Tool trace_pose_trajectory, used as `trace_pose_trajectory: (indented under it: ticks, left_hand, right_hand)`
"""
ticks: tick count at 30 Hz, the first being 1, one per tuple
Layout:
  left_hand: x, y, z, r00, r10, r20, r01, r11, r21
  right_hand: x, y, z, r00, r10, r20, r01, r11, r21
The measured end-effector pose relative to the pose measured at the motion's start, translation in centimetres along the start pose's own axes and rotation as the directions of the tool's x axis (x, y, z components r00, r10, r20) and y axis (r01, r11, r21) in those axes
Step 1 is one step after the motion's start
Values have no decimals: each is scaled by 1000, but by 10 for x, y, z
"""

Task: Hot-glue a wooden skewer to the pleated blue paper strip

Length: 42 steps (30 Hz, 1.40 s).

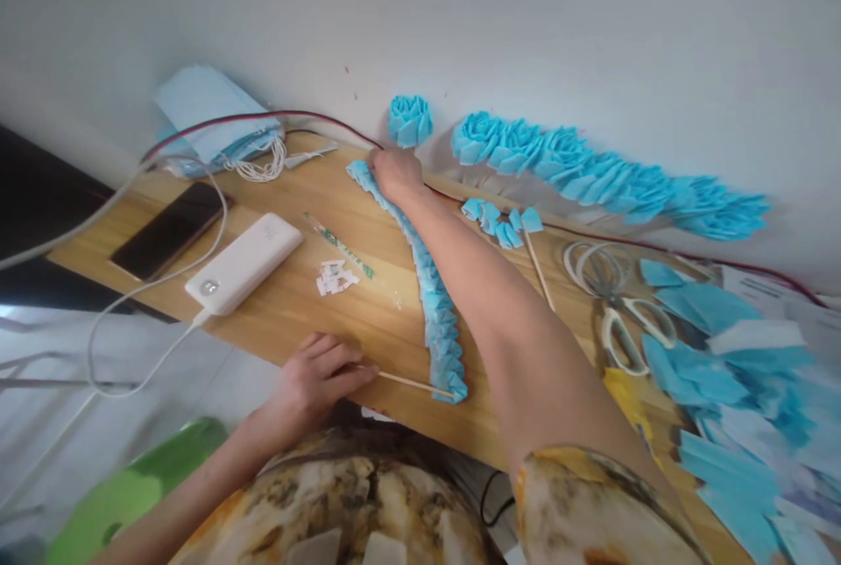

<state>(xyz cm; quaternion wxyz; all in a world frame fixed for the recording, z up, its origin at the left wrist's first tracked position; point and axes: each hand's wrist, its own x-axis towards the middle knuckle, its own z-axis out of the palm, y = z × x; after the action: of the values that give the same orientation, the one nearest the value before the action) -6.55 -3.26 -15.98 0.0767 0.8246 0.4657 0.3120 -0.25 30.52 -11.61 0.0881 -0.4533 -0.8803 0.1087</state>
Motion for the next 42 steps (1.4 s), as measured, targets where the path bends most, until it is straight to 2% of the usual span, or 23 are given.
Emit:
trace_pose_trajectory:
  ticks: [5,10,13,15,17,20,26,29,33,39,42]
  left_hand:
    - [0,0,0,1000,15,-9,-14,999,31]
    - [-1,-2,2,999,30,-40,-29,999,28]
    - [1,-3,0,998,46,-32,-46,999,3]
    - [3,-5,-3,998,53,-26,-53,998,-16]
    - [6,-9,-6,998,60,-19,-61,998,-28]
    - [9,-15,-7,998,69,-15,-69,997,-19]
    - [8,-21,-5,999,53,14,-52,999,-8]
    - [7,-20,-4,999,51,11,-51,999,1]
    - [8,-20,-3,999,54,5,-54,998,10]
    - [9,-18,-5,999,52,10,-52,998,33]
    - [9,-18,-5,999,50,6,-51,997,51]
  right_hand:
    - [-11,2,-7,997,-58,-42,58,998,-3]
    - [-49,10,-40,981,-118,-153,118,993,-8]
    - [-76,24,-69,955,-58,-290,65,998,18]
    - [-88,34,-87,922,24,-386,-18,1000,18]
    - [-91,42,-100,899,92,-428,-110,994,-18]
    - [-83,47,-106,897,155,-415,-206,975,-81]
    - [-54,39,-92,916,215,-340,-275,951,-139]
    - [-48,35,-90,927,160,-340,-248,940,-234]
    - [-48,32,-99,948,57,-315,-175,915,-363]
    - [-57,30,-115,964,134,-231,-198,940,-278]
    - [-58,33,-120,959,168,-231,-228,937,-265]
